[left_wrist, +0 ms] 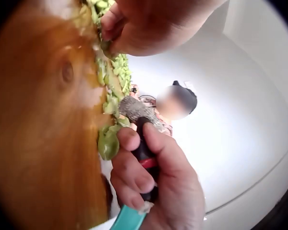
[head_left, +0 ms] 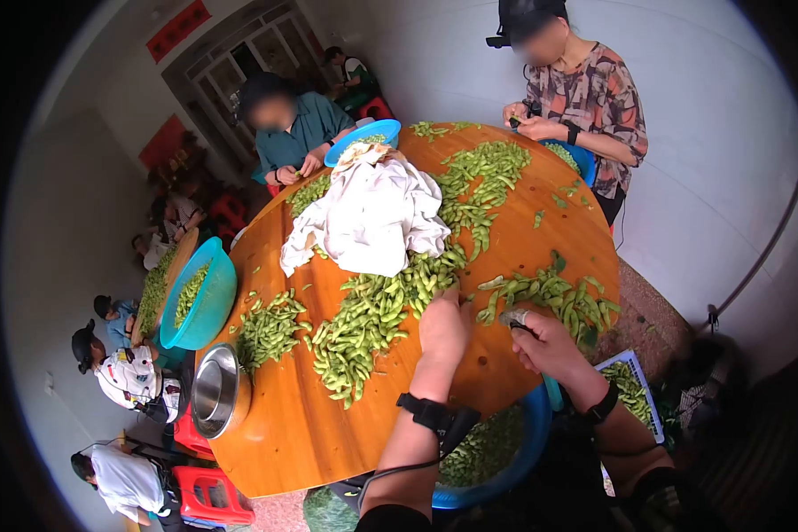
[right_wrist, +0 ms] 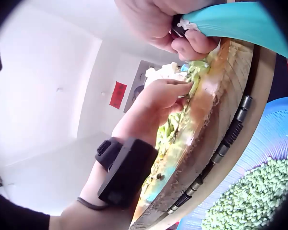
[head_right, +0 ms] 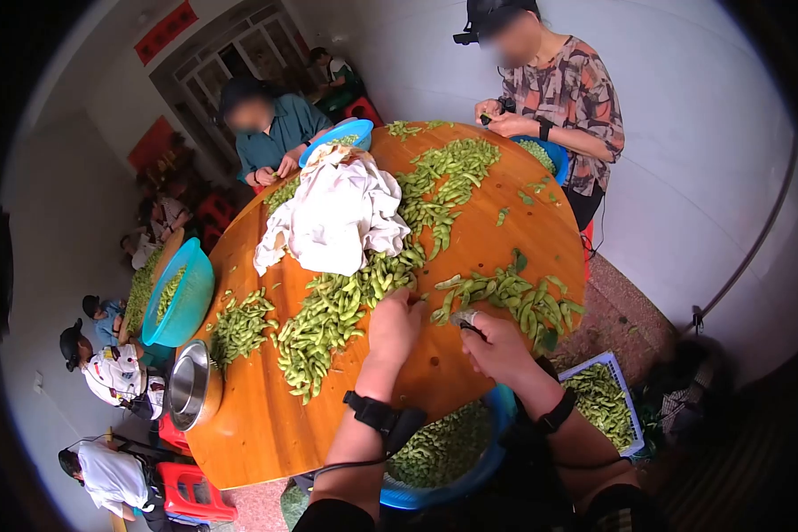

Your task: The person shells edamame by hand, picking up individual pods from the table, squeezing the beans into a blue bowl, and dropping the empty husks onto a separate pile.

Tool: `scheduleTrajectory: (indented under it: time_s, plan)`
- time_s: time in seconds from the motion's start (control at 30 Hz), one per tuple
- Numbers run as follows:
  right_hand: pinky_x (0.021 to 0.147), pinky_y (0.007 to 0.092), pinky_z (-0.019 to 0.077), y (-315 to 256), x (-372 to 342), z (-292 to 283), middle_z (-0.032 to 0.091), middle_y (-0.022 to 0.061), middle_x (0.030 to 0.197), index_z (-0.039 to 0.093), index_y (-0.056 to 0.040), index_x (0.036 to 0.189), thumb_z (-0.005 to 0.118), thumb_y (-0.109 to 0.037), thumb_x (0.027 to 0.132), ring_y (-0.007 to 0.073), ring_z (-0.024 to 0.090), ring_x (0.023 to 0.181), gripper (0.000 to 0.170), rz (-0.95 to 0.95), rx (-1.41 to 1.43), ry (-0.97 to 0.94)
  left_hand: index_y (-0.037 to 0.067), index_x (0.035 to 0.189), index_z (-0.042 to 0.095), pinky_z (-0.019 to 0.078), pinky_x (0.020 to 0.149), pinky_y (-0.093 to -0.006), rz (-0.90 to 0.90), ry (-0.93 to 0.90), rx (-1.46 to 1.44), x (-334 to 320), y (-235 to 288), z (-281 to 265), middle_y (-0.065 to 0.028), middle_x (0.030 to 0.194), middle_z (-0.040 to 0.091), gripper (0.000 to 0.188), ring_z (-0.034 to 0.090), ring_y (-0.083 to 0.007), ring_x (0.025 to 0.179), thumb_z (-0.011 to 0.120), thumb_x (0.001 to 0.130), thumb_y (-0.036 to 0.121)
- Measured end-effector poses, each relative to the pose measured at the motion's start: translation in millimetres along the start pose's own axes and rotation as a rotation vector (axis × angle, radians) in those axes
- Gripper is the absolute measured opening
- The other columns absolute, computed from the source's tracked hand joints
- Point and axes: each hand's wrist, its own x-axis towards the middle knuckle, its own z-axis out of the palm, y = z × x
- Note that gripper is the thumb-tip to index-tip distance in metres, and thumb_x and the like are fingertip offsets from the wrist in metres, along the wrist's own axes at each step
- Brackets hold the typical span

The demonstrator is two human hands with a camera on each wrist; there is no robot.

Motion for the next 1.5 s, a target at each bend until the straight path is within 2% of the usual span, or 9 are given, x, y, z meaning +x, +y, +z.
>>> scheduleTrajectory:
  time_s: [0.17, 0.3, 0.4, 0.67, 0.8, 1.03, 1.1, 1.3, 1.5]
  plan:
    - [0.044, 0.0237, 0.0409, -2, 2, 28, 0.057, 0.0020, 0.070, 0.055, 0.0000, 0.095, 0.048, -0.009, 0.095, 0.0072, 0.053, 0.050, 0.012, -0.019, -0.037, -0.112, -0.002, 0.099, 0.064, 0.0484, 0.063, -0.0263, -0.039, -0.020, -0.308, -50, -39, -9, -0.0050, 0.078, 0.065, 0.019, 0.057, -0.0117, 0.066, 0.070, 0.084, 0.009]
    - [0.044, 0.0243, 0.0415, 0, -6, 53, 0.056, 0.0017, 0.066, 0.055, 0.0006, 0.090, 0.048, -0.009, 0.094, 0.0076, 0.055, 0.051, 0.012, -0.023, -0.031, -0.216, 0.001, 0.105, 0.064, 0.0410, 0.049, -0.0187, -0.199, 0.008, -0.663, -82, -44, -28, 0.0016, 0.080, 0.063, 0.016, 0.050, -0.0030, 0.056, 0.064, 0.091, 0.006]
    - [0.045, 0.0240, 0.0416, -6, -14, 70, 0.056, 0.0012, 0.066, 0.055, -0.0003, 0.087, 0.048, -0.008, 0.094, 0.0078, 0.054, 0.050, 0.012, 0.010, 0.009, -0.278, 0.001, 0.106, 0.065, 0.0452, 0.051, -0.0196, -0.347, -0.007, -0.934, -103, -38, -49, -0.0006, 0.086, 0.065, 0.015, 0.053, -0.0044, 0.058, 0.060, 0.093, 0.007]
    - [0.046, 0.0240, 0.0423, -17, -34, 98, 0.056, 0.0011, 0.065, 0.053, -0.0008, 0.082, 0.048, -0.008, 0.094, 0.0082, 0.055, 0.050, 0.015, -0.039, -0.012, -0.344, 0.004, 0.116, 0.064, 0.0428, 0.047, -0.0184, -0.260, 0.036, -0.929, -137, -36, -60, 0.0015, 0.083, 0.062, 0.022, 0.051, -0.0036, 0.055, 0.053, 0.098, 0.010]
    - [0.046, 0.0235, 0.0417, -19, -41, 102, 0.055, 0.0011, 0.065, 0.052, -0.0005, 0.081, 0.048, -0.007, 0.094, 0.0078, 0.054, 0.050, 0.015, -0.055, -0.036, -0.377, 0.002, 0.123, 0.062, 0.0429, 0.048, -0.0199, -0.084, 0.134, -0.645, -146, -38, -61, -0.0003, 0.082, 0.058, 0.028, 0.051, -0.0040, 0.055, 0.055, 0.096, 0.007]
    - [0.044, 0.0208, 0.0363, -9, -48, 107, 0.053, -0.0005, 0.069, 0.054, -0.0025, 0.087, 0.048, -0.010, 0.098, 0.0052, 0.048, 0.050, 0.014, -0.025, 0.063, -0.387, 0.002, 0.123, 0.060, 0.0512, 0.064, -0.0308, 0.120, 0.264, -0.400, -155, -34, -57, -0.0147, 0.085, 0.062, 0.035, 0.060, -0.0222, 0.066, 0.061, 0.088, 0.002]
    - [0.042, 0.0206, 0.0335, -4, -47, 109, 0.052, -0.0003, 0.068, 0.054, -0.0024, 0.089, 0.049, -0.009, 0.097, 0.0051, 0.046, 0.049, 0.012, 0.047, 0.194, -0.373, -0.001, 0.122, 0.061, 0.0484, 0.063, -0.0227, 0.088, 0.283, -0.439, -157, -35, -53, -0.0071, 0.084, 0.063, 0.032, 0.057, -0.0085, 0.069, 0.061, 0.090, 0.001]
    - [0.039, 0.0214, 0.0305, 6, -42, 103, 0.050, -0.0009, 0.066, 0.055, -0.0031, 0.091, 0.050, -0.010, 0.095, 0.0055, 0.043, 0.045, 0.010, 0.121, 0.317, -0.400, 0.002, 0.127, 0.058, 0.0425, 0.054, -0.0168, -0.256, -0.007, -0.952, -163, -37, -50, 0.0011, 0.082, 0.062, 0.030, 0.053, -0.0027, 0.065, 0.053, 0.097, 0.006]
    - [0.039, 0.0206, 0.0299, 7, -34, 100, 0.050, -0.0012, 0.065, 0.056, -0.0021, 0.094, 0.049, -0.010, 0.096, 0.0046, 0.041, 0.045, 0.011, 0.141, 0.324, -0.426, 0.001, 0.131, 0.053, 0.0418, 0.052, -0.0170, -0.344, -0.122, -1.265, -156, -54, -53, -0.0015, 0.088, 0.062, 0.033, 0.050, -0.0047, 0.060, 0.047, 0.101, 0.012]
